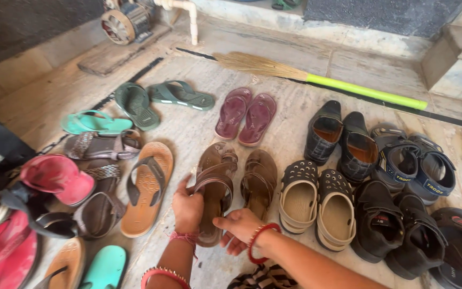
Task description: The person wipes the exterior of several pairs of shoes and sandals with a striped cloth, then places them on a nearby shoe rack. The person handles flip-flops, sandals, and closed-toe shoes one by one.
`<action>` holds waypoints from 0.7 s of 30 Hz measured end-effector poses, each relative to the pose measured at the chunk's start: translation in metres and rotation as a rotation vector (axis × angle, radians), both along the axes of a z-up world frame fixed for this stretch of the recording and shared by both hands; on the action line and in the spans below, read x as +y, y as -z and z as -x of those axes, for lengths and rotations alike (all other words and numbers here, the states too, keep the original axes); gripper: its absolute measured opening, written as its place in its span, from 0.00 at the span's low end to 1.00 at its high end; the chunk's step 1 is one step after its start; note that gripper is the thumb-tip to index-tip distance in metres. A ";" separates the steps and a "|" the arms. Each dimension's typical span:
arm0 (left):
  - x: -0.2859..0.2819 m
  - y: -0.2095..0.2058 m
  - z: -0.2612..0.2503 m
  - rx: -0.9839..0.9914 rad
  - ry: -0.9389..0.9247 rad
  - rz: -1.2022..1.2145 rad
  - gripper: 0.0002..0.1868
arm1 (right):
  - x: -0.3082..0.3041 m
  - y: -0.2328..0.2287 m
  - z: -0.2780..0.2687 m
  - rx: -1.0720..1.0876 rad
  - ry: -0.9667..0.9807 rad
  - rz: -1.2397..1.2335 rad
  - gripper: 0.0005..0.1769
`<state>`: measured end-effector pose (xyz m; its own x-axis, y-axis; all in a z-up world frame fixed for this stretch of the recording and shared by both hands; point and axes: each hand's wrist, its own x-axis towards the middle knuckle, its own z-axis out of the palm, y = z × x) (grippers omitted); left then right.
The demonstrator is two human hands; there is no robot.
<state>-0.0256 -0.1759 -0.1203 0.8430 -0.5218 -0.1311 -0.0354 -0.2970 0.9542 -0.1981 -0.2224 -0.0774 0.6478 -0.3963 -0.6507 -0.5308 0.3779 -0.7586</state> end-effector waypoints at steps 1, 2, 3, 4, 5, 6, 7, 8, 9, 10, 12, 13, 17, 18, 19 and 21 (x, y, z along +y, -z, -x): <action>-0.004 0.005 -0.001 0.020 -0.011 0.004 0.31 | 0.000 0.001 -0.005 0.042 0.021 -0.005 0.26; -0.008 0.009 -0.002 0.041 -0.021 0.007 0.32 | -0.001 0.002 -0.010 0.084 0.042 -0.009 0.25; -0.012 0.013 -0.003 0.060 -0.033 0.012 0.33 | -0.003 0.004 -0.014 0.125 0.062 -0.012 0.25; -0.015 0.017 -0.004 0.048 -0.028 -0.007 0.30 | -0.005 0.006 -0.017 0.142 0.064 -0.013 0.24; -0.018 0.020 -0.006 0.034 -0.023 -0.026 0.28 | -0.007 0.008 -0.019 0.157 0.065 -0.014 0.22; -0.020 0.024 -0.007 0.021 -0.018 -0.045 0.25 | -0.009 0.011 -0.022 0.171 0.066 -0.015 0.20; -0.020 0.028 -0.009 -0.026 -0.008 -0.047 0.24 | -0.010 0.013 -0.025 0.183 0.069 0.023 0.20; -0.020 0.032 -0.010 -0.073 0.003 -0.048 0.23 | -0.011 0.016 -0.029 0.195 0.071 0.061 0.19; -0.019 0.037 -0.009 -0.117 0.014 -0.052 0.22 | -0.012 0.019 -0.030 0.209 0.073 0.096 0.19; -0.022 0.042 -0.006 -0.161 0.042 -0.081 0.25 | -0.015 0.022 -0.031 0.212 0.096 0.118 0.19; -0.026 0.052 0.002 -0.250 0.100 -0.139 0.32 | -0.021 0.026 -0.036 0.217 0.141 0.162 0.20; -0.028 0.056 0.007 -0.242 0.145 -0.144 0.35 | -0.022 0.027 -0.037 0.250 0.169 0.179 0.19; -0.028 0.062 0.023 -0.349 0.338 -0.186 0.47 | -0.025 0.025 -0.038 0.327 0.272 0.221 0.13; -0.026 0.060 0.024 -0.411 0.390 -0.203 0.48 | -0.024 0.023 -0.038 0.332 0.295 0.223 0.12; -0.024 0.058 0.026 -0.424 0.431 -0.238 0.50 | -0.023 0.022 -0.039 0.334 0.313 0.232 0.10; -0.019 0.048 0.029 -0.452 0.513 -0.307 0.53 | -0.017 0.018 -0.037 0.337 0.348 0.250 0.08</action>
